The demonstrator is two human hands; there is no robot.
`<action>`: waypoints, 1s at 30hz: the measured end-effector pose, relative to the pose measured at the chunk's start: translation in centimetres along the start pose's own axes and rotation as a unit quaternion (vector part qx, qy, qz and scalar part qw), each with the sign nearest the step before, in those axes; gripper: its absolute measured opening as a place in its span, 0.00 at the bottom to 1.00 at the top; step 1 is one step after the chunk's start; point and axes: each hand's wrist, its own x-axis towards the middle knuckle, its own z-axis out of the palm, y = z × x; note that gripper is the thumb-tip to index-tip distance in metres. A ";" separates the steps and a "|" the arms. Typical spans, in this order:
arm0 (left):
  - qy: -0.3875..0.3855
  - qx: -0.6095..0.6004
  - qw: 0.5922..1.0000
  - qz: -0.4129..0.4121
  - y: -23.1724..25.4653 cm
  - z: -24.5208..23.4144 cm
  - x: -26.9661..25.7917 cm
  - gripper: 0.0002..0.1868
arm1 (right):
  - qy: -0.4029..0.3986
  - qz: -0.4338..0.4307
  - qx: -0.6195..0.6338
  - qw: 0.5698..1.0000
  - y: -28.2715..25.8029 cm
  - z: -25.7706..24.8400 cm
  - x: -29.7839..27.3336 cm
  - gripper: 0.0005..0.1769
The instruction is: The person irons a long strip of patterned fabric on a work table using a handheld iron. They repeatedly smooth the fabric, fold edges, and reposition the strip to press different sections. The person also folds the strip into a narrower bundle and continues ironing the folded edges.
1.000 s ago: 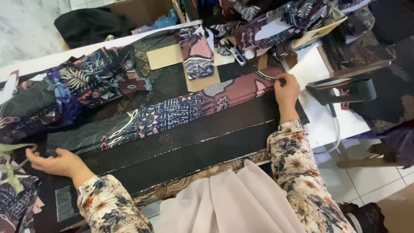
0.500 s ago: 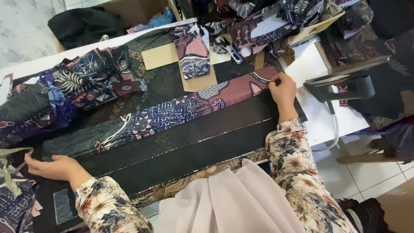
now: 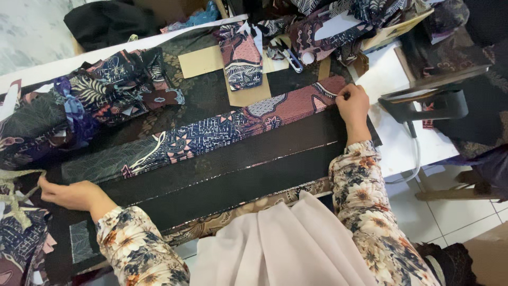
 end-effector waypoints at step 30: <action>-0.434 -0.352 0.709 0.430 32.9 -2.5 -33.8 0.10 | -0.123 -0.182 0.021 0.975 2.0 -10.9 -9.2 0.06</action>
